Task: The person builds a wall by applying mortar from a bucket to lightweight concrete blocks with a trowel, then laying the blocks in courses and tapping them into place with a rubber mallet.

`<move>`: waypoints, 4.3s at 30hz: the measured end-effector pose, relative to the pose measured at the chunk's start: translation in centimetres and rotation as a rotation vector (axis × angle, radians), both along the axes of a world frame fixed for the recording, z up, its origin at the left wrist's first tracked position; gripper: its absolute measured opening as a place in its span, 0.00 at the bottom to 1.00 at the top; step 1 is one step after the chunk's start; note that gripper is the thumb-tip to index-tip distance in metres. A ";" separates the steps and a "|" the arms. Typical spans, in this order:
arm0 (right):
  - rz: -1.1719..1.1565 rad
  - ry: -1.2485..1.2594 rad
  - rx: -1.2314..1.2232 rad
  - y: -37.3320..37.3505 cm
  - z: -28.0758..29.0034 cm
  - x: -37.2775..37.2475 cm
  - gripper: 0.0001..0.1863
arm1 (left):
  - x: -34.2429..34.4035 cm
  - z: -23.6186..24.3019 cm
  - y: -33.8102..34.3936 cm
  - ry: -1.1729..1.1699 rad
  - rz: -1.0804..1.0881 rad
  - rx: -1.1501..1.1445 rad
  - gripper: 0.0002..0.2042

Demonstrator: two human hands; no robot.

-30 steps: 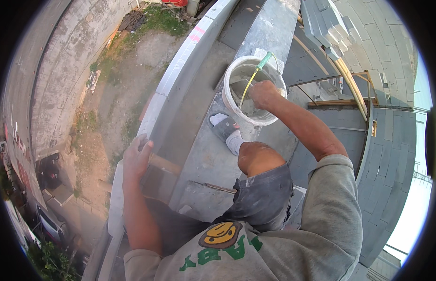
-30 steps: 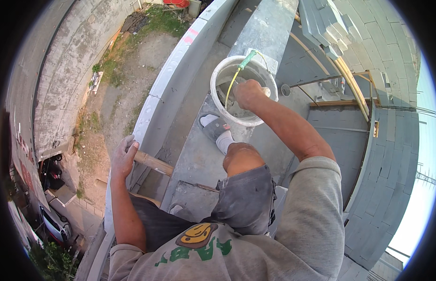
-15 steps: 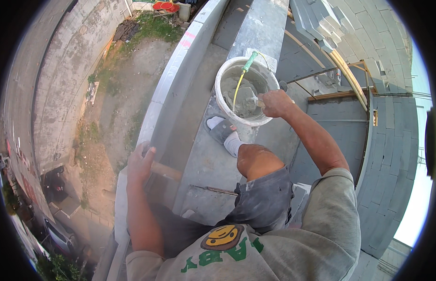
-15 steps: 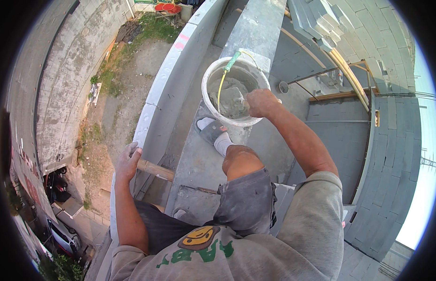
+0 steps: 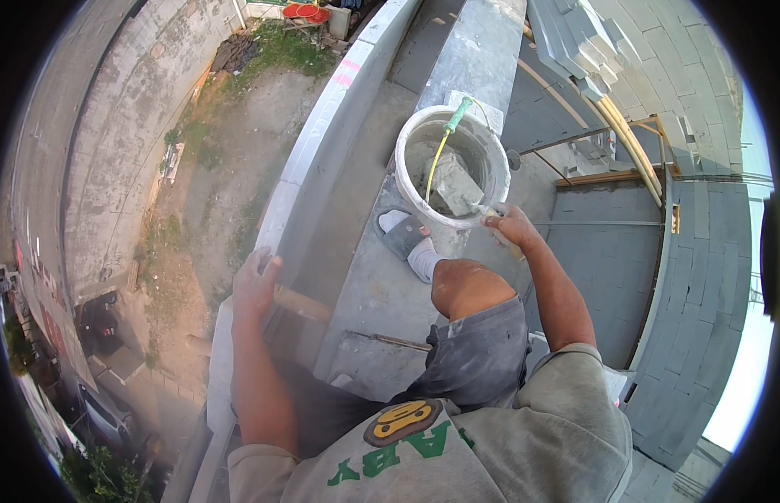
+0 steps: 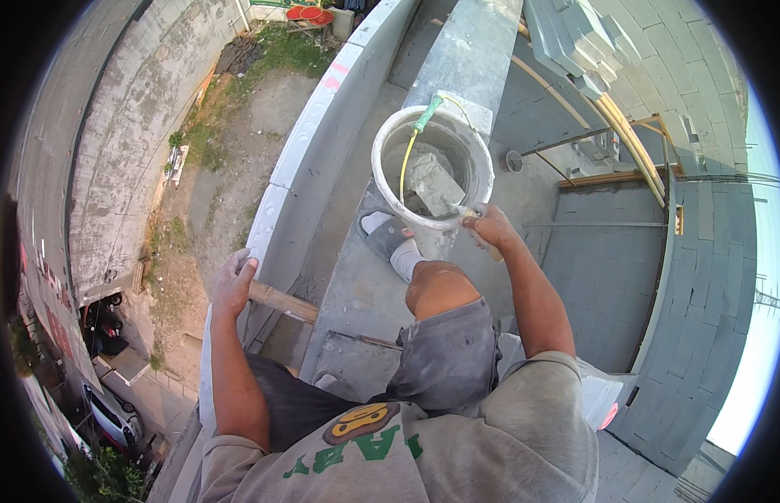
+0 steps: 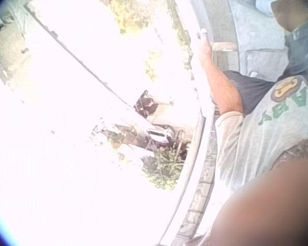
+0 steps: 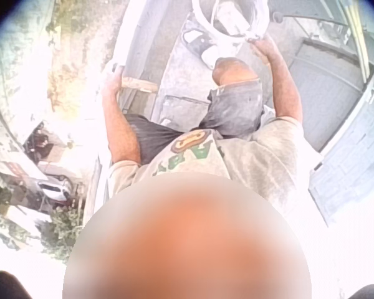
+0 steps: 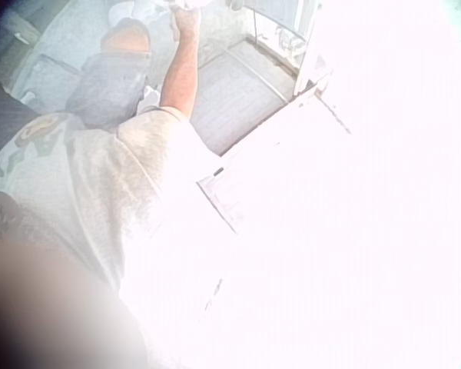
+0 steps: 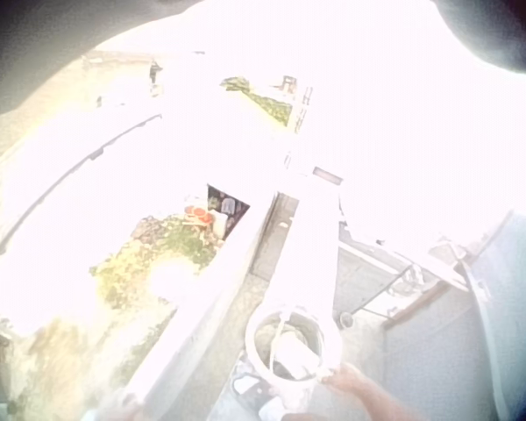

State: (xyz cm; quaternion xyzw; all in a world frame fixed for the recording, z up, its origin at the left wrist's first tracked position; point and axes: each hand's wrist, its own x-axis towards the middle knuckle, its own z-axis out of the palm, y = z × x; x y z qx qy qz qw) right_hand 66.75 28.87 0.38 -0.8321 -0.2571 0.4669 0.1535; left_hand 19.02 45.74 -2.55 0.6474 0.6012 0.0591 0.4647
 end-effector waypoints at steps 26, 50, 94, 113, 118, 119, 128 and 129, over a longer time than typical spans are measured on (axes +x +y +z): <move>0.197 0.218 0.246 2.5 16.1 -5.5 0.19 | -4.7 3.4 0.0 -0.176 0.416 0.259 0.26; 1.777 -0.381 0.293 28.4 -21.6 -27.3 0.22 | -13.7 13.4 -23.5 0.324 1.251 0.098 0.27; 1.830 -0.247 -0.027 31.5 -20.4 -30.7 0.23 | -3.8 13.0 -13.3 0.358 0.634 -0.001 0.30; 1.726 -0.634 -0.116 37.5 -22.8 -15.4 0.22 | -2.6 12.2 -11.2 0.298 0.638 -0.083 0.27; 1.649 -0.561 -0.076 41.6 -26.6 -6.5 0.20 | -2.2 10.6 -11.0 0.324 0.666 -0.131 0.29; 1.625 -0.579 -0.099 41.9 -26.1 -5.9 0.20 | -2.2 10.6 -11.0 0.337 0.681 -0.151 0.29; 2.059 -0.450 -0.005 34.2 -19.0 -16.7 0.19 | -0.6 9.4 -9.1 0.316 0.587 -0.152 0.28; 2.147 -0.405 0.011 32.3 -19.6 -18.9 0.18 | -0.6 9.2 -9.1 0.309 0.559 -0.161 0.27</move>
